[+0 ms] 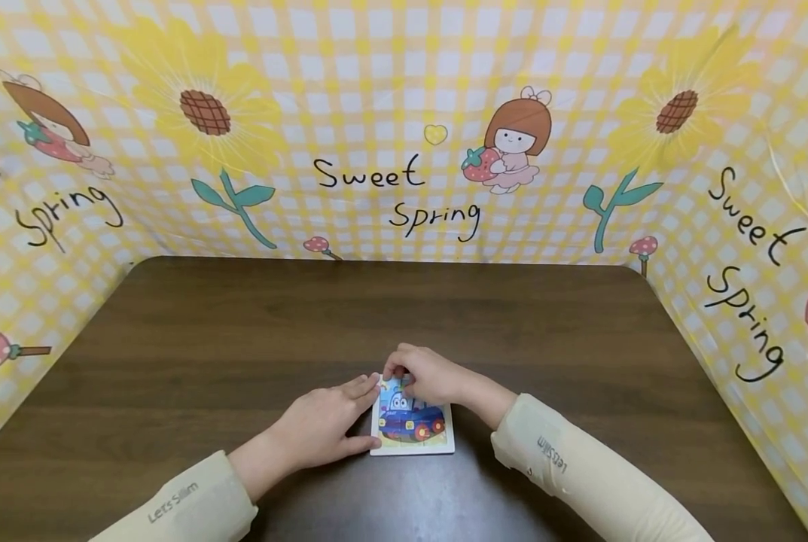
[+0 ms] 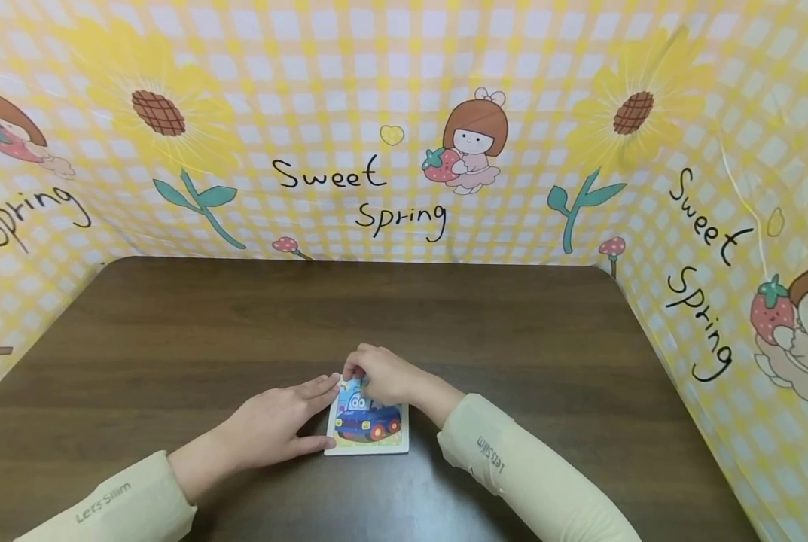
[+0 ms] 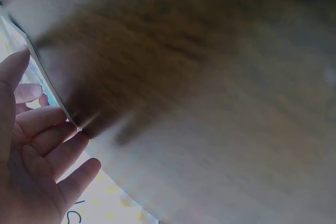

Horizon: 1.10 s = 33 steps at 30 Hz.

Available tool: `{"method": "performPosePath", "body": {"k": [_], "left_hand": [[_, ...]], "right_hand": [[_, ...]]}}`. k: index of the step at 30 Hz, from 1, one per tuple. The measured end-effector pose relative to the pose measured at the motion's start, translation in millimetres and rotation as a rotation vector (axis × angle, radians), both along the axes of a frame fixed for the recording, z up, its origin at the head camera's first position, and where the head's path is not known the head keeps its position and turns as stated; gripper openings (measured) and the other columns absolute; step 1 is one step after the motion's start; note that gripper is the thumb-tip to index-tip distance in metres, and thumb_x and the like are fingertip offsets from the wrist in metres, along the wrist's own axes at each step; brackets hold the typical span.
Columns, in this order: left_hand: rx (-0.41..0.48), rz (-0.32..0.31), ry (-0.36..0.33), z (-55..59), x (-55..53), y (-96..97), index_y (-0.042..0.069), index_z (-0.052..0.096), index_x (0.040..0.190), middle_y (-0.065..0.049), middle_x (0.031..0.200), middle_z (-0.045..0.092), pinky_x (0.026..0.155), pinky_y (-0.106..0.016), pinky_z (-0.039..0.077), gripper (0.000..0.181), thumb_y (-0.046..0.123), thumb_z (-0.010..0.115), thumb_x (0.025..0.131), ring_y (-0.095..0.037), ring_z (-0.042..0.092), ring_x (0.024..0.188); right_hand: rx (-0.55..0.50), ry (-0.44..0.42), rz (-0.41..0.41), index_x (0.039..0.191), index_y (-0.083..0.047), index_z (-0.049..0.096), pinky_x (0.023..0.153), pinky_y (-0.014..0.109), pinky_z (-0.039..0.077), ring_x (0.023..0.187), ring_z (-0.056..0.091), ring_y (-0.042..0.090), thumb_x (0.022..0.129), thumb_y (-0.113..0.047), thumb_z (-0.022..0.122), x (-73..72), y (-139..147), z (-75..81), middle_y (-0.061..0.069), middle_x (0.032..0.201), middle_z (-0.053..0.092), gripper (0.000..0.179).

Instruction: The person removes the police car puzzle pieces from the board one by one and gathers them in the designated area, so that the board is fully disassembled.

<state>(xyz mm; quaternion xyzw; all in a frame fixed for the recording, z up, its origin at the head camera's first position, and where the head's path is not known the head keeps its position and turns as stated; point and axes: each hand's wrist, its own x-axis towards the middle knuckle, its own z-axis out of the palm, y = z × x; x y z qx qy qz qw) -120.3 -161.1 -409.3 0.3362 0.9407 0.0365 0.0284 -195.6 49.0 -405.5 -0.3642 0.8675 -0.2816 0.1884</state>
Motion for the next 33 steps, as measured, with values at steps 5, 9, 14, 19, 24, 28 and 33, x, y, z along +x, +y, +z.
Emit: {"method": "performPosePath", "body": {"k": [5,9,14,19,24,28,33], "left_hand": [[0.007,0.000,-0.002,0.0,-0.3,-0.1,0.002,0.056,0.139,-0.016,0.148,0.052,0.091,-0.043,0.056,0.071,0.053,0.066,0.090,-0.028,0.058,0.130],[0.015,0.002,-0.003,-0.8,0.1,-0.6,0.003,0.057,0.139,-0.016,0.148,0.052,0.090,-0.043,0.056,0.071,0.053,0.066,0.090,-0.028,0.058,0.130],[0.019,0.005,-0.009,-0.8,0.0,-0.8,0.003,0.056,0.140,-0.015,0.148,0.052,0.090,-0.043,0.056,0.071,0.053,0.067,0.090,-0.027,0.058,0.130],[0.026,0.010,-0.019,0.4,0.2,-0.6,0.003,0.055,0.141,-0.015,0.149,0.051,0.090,-0.043,0.056,0.072,0.053,0.066,0.090,-0.027,0.058,0.131],[0.035,0.010,-0.021,0.8,1.2,-0.7,0.003,0.054,0.141,-0.015,0.149,0.051,0.090,-0.043,0.056,0.073,0.053,0.066,0.090,-0.027,0.057,0.132],[0.039,0.004,-0.010,0.4,1.0,-1.1,0.002,0.056,0.140,-0.015,0.149,0.052,0.090,-0.043,0.057,0.072,0.053,0.067,0.090,-0.027,0.057,0.131],[0.037,0.011,-0.023,-1.0,0.7,-0.8,0.003,0.056,0.140,-0.014,0.150,0.050,0.091,-0.043,0.056,0.072,0.054,0.066,0.089,-0.027,0.056,0.132]], "right_hand": [[0.009,-0.024,-0.018,0.107,-0.006,0.065,0.079,0.028,0.047,0.084,0.052,0.016,0.088,0.006,0.068,-0.3,-0.6,1.5,0.007,0.098,0.058,0.023],[0.012,-0.033,-0.029,0.106,-0.006,0.063,0.077,0.028,0.046,0.082,0.051,0.016,0.087,0.007,0.068,0.8,-1.6,1.9,0.007,0.095,0.057,0.024],[-0.015,-0.035,-0.037,0.105,-0.007,0.065,0.077,0.027,0.046,0.083,0.051,0.016,0.087,0.004,0.070,-0.2,-1.2,1.3,0.008,0.099,0.057,0.022],[-0.005,-0.032,-0.048,0.103,-0.008,0.066,0.084,0.031,0.047,0.091,0.052,0.017,0.085,-0.008,0.078,-0.6,-2.3,1.0,0.008,0.105,0.057,0.021],[0.036,-0.017,-0.047,0.103,-0.009,0.063,0.092,0.038,0.046,0.101,0.051,0.021,0.085,-0.011,0.079,1.2,-4.5,0.6,0.008,0.107,0.055,0.024],[0.031,-0.010,-0.041,0.104,-0.009,0.062,0.089,0.035,0.045,0.097,0.050,0.019,0.085,-0.010,0.078,2.3,-4.9,2.1,0.006,0.104,0.056,0.024],[-0.054,-0.070,-0.016,0.105,-0.006,0.060,0.075,0.025,0.046,0.079,0.053,0.014,0.087,0.000,0.073,0.9,-2.4,2.5,0.006,0.095,0.062,0.023]]}}
